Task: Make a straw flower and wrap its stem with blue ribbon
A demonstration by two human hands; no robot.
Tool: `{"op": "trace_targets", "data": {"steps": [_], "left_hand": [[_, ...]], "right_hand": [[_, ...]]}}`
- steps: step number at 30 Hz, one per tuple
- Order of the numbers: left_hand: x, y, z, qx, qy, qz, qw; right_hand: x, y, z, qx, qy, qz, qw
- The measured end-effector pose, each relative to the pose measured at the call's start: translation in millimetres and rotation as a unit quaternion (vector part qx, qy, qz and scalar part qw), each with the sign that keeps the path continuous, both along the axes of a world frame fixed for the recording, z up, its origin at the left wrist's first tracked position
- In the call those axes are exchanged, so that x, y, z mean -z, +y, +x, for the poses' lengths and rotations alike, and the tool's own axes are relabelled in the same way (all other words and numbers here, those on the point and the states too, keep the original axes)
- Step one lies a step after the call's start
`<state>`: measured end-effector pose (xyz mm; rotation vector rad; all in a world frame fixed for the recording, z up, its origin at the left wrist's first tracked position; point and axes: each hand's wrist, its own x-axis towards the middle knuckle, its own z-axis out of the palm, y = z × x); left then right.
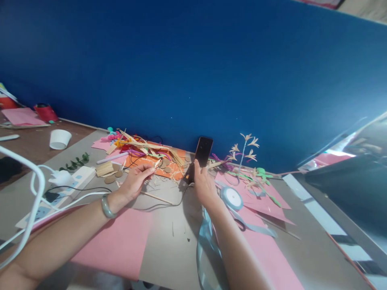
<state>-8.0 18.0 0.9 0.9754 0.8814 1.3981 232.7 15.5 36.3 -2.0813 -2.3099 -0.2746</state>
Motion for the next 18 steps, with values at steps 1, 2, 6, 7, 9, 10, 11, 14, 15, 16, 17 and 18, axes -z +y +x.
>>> {"op": "trace_targets", "data": {"steps": [1, 2, 6, 7, 9, 10, 11, 14, 15, 16, 17, 18], "left_hand": [[1.3, 0, 0, 0.001, 0.006, 0.003, 1.0], [2.6, 1, -1, 0.003, 0.011, 0.008, 1.0], [5.5, 1, 0, 0.005, 0.018, 0.018, 1.0], [5.8, 0, 0, 0.006, 0.017, 0.016, 1.0], [6.1, 0, 1, 0.009, 0.014, 0.014, 1.0], [6.2, 0, 1, 0.013, 0.011, 0.013, 1.0], [6.4, -1, 1, 0.018, 0.006, 0.011, 1.0], [6.9, 0, 2, 0.02, -0.002, 0.003, 1.0], [7.0, 0, 2, 0.017, -0.001, 0.002, 1.0], [7.0, 0, 2, 0.013, 0.0, 0.001, 1.0], [7.0, 0, 2, 0.01, 0.0, 0.002, 1.0], [7.1, 0, 2, 0.01, 0.0, 0.003, 1.0]], "right_hand": [[-0.6, 2, 2, 0.007, -0.003, 0.006, 1.0], [-2.5, 2, 4, 0.017, -0.006, 0.016, 1.0], [-23.4, 0, 9, 0.08, 0.024, 0.129, 0.988], [-30.4, -2, 11, 0.091, 0.043, 0.161, 0.982], [-43.1, -5, 16, 0.095, 0.081, 0.191, 0.974], [-48.1, -6, 20, 0.096, 0.097, 0.191, 0.972], [-51.8, -7, 24, 0.1, 0.109, 0.183, 0.972], [-56.5, -5, 42, 0.153, 0.127, 0.142, 0.97], [-56.4, -3, 49, 0.177, 0.128, 0.131, 0.967], [-55.8, -2, 56, 0.198, 0.127, 0.122, 0.964], [-54.7, 0, 62, 0.213, 0.125, 0.115, 0.962], [-53.5, 2, 67, 0.222, 0.121, 0.109, 0.961]]}}
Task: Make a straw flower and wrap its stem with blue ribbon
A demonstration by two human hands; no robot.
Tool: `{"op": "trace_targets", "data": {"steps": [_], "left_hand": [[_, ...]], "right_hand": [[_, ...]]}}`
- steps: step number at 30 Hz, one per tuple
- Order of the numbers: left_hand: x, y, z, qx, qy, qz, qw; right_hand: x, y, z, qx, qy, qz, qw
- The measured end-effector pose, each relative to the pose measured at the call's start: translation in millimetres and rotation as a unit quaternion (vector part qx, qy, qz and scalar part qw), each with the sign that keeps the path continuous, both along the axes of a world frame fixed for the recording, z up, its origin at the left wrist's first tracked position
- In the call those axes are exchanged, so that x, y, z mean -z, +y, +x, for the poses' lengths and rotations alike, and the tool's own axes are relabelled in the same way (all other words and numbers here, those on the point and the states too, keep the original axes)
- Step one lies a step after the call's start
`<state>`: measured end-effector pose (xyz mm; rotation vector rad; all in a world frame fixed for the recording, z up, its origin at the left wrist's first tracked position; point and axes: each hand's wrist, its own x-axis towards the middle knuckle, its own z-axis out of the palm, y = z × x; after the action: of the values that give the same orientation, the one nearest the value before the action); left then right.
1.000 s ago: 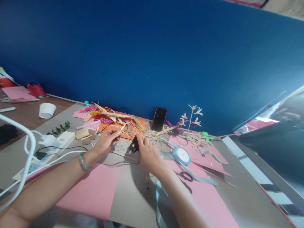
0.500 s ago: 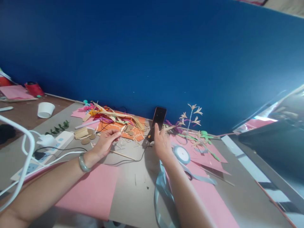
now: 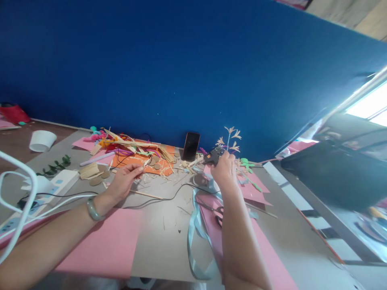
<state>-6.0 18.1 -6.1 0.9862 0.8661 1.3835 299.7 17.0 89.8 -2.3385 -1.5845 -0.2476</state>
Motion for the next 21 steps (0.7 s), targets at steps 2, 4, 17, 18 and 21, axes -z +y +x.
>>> {"op": "trace_targets", "data": {"steps": [2, 4, 17, 18, 21], "left_hand": [[0.2, 0, 0, 0.003, 0.0, 0.001, 1.0], [0.9, 0, 0, 0.002, 0.002, 0.003, 1.0], [-1.8, 5, -3, -0.065, -0.014, -0.028, 0.997], [-3.0, 6, -4, -0.071, -0.014, -0.03, 0.997], [-5.3, 7, -4, -0.084, -0.014, -0.029, 0.996]], "right_hand": [[2.6, 2, 5, 0.001, -0.003, -0.013, 1.0], [4.7, 2, 5, -0.014, -0.009, -0.016, 1.0], [13.1, 7, -10, -0.101, 0.008, 0.207, 0.973], [14.1, 7, -13, -0.107, 0.016, 0.23, 0.967], [11.9, 4, -18, -0.088, 0.044, 0.286, 0.953]]}}
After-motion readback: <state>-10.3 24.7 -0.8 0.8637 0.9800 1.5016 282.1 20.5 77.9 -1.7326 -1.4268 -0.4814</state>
